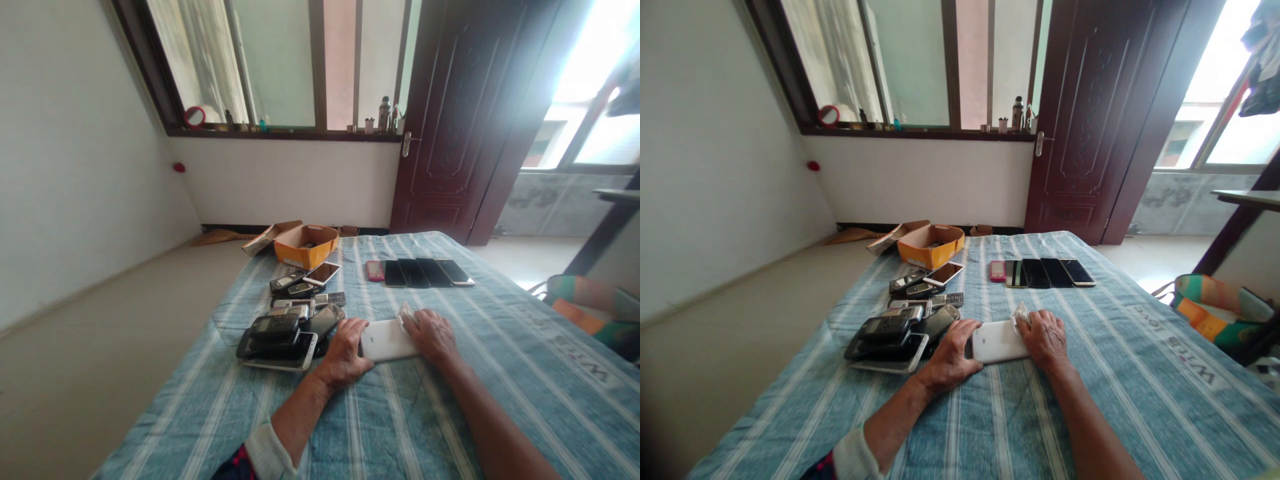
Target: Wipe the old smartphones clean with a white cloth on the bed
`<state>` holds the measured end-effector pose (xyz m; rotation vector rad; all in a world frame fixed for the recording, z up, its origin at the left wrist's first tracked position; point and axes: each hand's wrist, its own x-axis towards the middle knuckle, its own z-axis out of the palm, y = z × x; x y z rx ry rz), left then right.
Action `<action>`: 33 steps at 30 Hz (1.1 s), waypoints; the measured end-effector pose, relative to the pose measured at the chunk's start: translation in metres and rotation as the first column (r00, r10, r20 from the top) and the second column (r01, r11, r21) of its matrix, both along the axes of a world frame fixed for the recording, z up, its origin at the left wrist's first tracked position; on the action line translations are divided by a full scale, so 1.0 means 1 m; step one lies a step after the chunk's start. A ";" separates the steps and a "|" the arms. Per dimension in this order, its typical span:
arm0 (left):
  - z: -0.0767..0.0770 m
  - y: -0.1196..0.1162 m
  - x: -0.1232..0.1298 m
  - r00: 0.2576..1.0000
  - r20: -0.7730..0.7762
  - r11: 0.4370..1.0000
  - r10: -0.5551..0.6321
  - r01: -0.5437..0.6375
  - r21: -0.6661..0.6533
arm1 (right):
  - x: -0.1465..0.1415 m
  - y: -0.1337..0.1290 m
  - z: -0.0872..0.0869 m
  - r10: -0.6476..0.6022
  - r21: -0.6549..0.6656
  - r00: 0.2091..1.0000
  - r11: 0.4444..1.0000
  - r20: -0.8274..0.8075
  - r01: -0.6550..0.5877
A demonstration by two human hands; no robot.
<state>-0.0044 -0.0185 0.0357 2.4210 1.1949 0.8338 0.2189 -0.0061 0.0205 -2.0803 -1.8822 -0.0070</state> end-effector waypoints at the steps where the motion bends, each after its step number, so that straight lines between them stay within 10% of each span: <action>1: 0.000 0.000 0.000 1.000 0.002 1.000 -0.001 0.001 0.003 | 0.001 0.001 -0.001 0.009 0.010 1.000 1.000 -0.006 -0.009; 33: -0.001 -0.003 0.002 0.996 -0.009 0.983 -0.090 0.090 0.158 | -0.036 -0.007 0.012 0.312 0.200 0.929 0.915 0.201 -0.351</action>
